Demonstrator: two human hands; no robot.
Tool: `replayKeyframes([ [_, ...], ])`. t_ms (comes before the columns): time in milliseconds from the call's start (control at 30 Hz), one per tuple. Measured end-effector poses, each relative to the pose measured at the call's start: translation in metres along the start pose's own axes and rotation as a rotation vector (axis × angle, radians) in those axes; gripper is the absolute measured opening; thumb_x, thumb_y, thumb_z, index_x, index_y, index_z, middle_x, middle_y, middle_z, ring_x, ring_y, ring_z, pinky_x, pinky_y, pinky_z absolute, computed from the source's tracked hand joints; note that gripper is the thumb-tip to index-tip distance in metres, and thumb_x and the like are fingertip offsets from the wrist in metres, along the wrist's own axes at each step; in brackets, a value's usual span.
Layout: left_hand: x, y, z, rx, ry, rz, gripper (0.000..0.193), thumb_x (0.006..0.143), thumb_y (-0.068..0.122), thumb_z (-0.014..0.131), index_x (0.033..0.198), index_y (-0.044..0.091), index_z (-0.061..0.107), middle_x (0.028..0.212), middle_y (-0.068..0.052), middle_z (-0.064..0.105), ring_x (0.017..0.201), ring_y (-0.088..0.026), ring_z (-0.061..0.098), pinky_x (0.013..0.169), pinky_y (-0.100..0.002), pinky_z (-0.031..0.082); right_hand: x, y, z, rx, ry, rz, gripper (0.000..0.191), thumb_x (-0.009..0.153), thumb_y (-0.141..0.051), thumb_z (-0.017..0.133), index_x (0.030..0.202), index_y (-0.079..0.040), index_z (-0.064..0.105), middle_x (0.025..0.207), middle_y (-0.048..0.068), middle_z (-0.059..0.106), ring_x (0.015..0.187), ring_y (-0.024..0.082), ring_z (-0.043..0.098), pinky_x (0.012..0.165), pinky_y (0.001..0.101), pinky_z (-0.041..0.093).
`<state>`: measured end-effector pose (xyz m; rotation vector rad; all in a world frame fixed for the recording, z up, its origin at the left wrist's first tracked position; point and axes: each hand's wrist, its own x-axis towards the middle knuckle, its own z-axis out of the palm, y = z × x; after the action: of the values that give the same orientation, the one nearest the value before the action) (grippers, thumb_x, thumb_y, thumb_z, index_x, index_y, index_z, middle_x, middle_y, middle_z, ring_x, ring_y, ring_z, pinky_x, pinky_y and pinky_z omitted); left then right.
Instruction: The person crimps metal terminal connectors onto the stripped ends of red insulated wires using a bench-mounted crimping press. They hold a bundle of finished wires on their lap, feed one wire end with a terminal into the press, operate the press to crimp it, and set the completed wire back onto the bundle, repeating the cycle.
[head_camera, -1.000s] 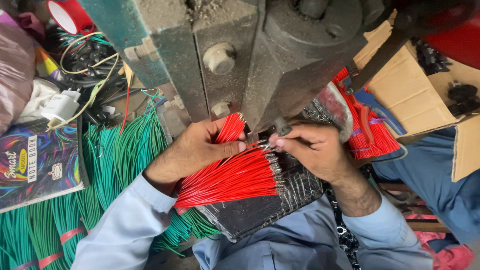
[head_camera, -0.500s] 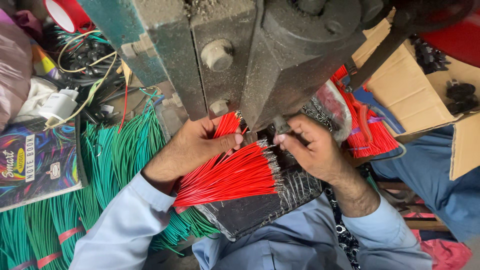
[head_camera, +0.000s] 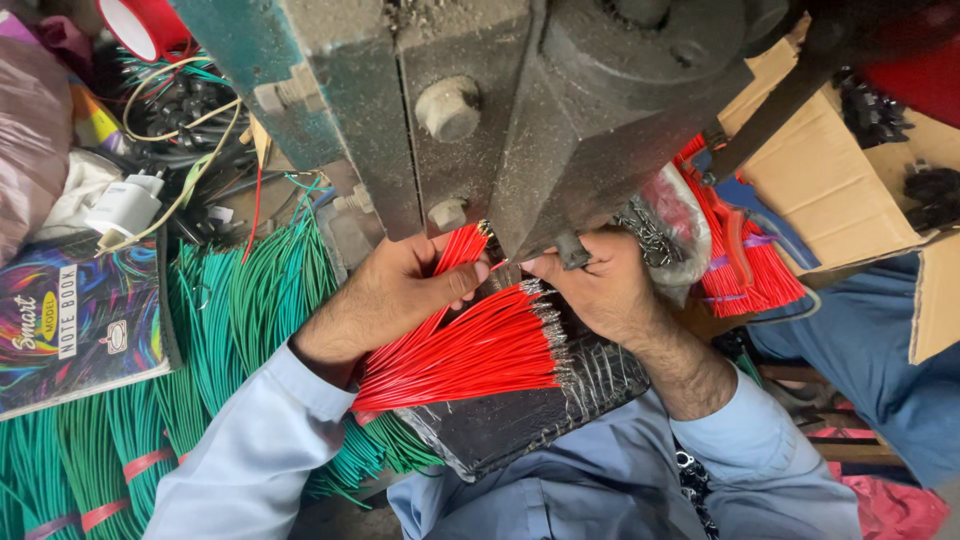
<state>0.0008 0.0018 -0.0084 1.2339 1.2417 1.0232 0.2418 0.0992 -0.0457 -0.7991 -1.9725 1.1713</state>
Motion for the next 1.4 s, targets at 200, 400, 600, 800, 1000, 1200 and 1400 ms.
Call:
replayKeyframes([
  [200, 0.0, -0.001, -0.002, 0.01, -0.001, -0.053, 0.022, 0.097, 0.023, 0.071, 0.099, 0.001, 0.075, 0.074, 0.005, 0.064, 0.069, -0.004, 0.058, 0.063, -0.022, 0.049, 0.007, 0.004, -0.006, -0.022, -0.054, -0.165, 0.006, 0.096, 0.005, 0.067, 0.096, 0.001, 0.072, 0.09, -0.001, 0.075, 0.087, 0.003, 0.07, 0.077, 0.0231, 0.056],
  [400, 0.0, -0.001, -0.004, -0.016, -0.045, -0.04, 0.021, 0.097, 0.021, 0.069, 0.107, 0.003, 0.074, 0.077, 0.005, 0.065, 0.072, -0.003, 0.059, 0.065, -0.021, 0.05, 0.001, -0.01, -0.002, -0.016, -0.079, 0.055, 0.006, 0.092, -0.005, 0.078, 0.093, 0.001, 0.076, 0.077, 0.005, 0.07, 0.075, 0.007, 0.06, 0.066, 0.0242, 0.05],
  [600, -0.001, 0.0, -0.001, -0.035, -0.158, 0.116, 0.02, 0.098, 0.016, 0.073, 0.109, 0.0, 0.067, 0.088, 0.006, 0.062, 0.083, -0.002, 0.055, 0.075, -0.022, 0.051, -0.014, -0.04, -0.035, -0.121, -0.174, -0.114, 0.014, 0.091, -0.005, 0.074, 0.105, -0.003, 0.077, 0.092, 0.005, 0.076, 0.085, 0.013, 0.074, 0.075, 0.0256, 0.058],
  [800, -0.001, 0.0, -0.001, -0.063, -0.035, 0.016, 0.024, 0.097, 0.018, 0.069, 0.116, 0.005, 0.074, 0.088, 0.006, 0.07, 0.077, -0.003, 0.06, 0.073, -0.02, 0.052, -0.019, -0.045, -0.045, -0.557, -0.256, -0.295, 0.014, 0.082, -0.011, 0.076, 0.094, -0.004, 0.077, 0.092, 0.01, 0.068, 0.088, 0.029, 0.069, 0.078, 0.0381, 0.054],
  [1000, 0.002, -0.003, -0.001, -0.125, -0.056, 0.018, 0.02, 0.094, 0.015, 0.072, 0.11, 0.003, 0.073, 0.088, 0.001, 0.073, 0.078, -0.006, 0.066, 0.074, -0.022, 0.055, -0.023, -0.03, -0.033, -0.466, -0.05, -0.162, 0.015, 0.095, -0.007, 0.07, 0.105, 0.003, 0.067, 0.097, 0.011, 0.071, 0.09, 0.026, 0.07, 0.077, 0.0361, 0.054],
  [1200, 0.001, -0.005, -0.001, -0.079, -0.03, -0.02, 0.015, 0.095, 0.014, 0.072, 0.105, 0.003, 0.074, 0.083, 0.003, 0.071, 0.074, -0.005, 0.063, 0.068, -0.023, 0.053, -0.014, -0.016, -0.02, 0.016, -0.035, -0.131, 0.011, 0.103, 0.001, 0.063, 0.111, 0.004, 0.071, 0.105, 0.01, 0.077, 0.1, 0.013, 0.074, 0.09, 0.0277, 0.059],
  [1400, 0.003, -0.005, -0.002, -0.009, -0.059, 0.129, 0.015, 0.101, 0.015, 0.065, 0.104, 0.002, 0.072, 0.079, 0.004, 0.067, 0.074, -0.003, 0.062, 0.067, -0.022, 0.052, -0.004, -0.008, -0.002, 0.125, -0.038, -0.053, 0.013, 0.096, -0.003, 0.07, 0.107, 0.003, 0.071, 0.101, 0.005, 0.077, 0.093, 0.007, 0.07, 0.081, 0.0243, 0.057],
])
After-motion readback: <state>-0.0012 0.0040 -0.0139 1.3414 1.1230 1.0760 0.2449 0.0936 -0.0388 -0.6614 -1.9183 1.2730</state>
